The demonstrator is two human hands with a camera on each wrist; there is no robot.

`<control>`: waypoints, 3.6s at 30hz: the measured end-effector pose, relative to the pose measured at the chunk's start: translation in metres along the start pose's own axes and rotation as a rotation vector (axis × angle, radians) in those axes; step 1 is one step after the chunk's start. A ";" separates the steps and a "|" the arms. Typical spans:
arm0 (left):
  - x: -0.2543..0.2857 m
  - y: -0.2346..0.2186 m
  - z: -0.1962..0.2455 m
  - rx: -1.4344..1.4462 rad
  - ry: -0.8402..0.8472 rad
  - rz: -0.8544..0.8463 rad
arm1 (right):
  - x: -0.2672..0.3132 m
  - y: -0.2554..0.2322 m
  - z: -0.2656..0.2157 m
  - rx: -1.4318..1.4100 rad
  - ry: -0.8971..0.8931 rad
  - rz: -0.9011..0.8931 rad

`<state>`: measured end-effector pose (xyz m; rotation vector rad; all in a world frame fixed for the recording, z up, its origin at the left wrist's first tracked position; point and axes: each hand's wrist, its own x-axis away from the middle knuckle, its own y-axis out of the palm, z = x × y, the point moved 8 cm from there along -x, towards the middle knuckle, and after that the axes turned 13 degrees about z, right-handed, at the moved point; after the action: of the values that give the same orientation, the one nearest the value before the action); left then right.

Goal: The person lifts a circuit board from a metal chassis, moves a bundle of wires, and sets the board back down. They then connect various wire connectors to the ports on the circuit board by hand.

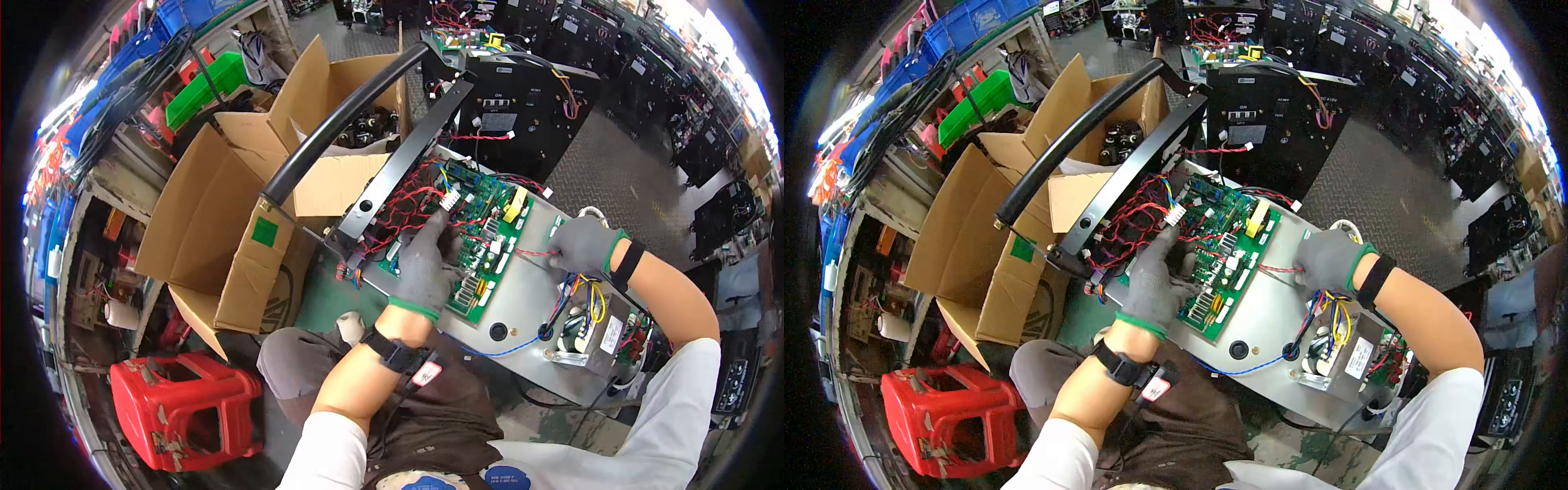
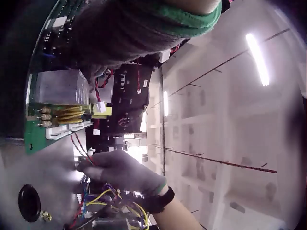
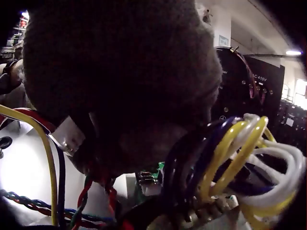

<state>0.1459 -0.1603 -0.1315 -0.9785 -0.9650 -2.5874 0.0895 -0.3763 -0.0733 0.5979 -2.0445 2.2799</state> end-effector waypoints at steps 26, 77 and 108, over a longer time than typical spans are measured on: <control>-0.001 0.052 0.007 0.292 -0.261 -0.277 | -0.013 0.000 -0.011 0.061 -0.006 0.010; -0.017 0.039 0.002 -0.352 -0.127 -0.299 | -0.011 -0.001 -0.018 0.093 0.040 -0.005; 0.042 -0.036 0.063 -0.313 -0.191 -0.378 | -0.013 0.004 -0.019 0.088 -0.018 0.047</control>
<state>0.1319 -0.0908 -0.0874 -1.2435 -0.8745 -3.0760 0.0958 -0.3558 -0.0823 0.5825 -1.9953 2.4103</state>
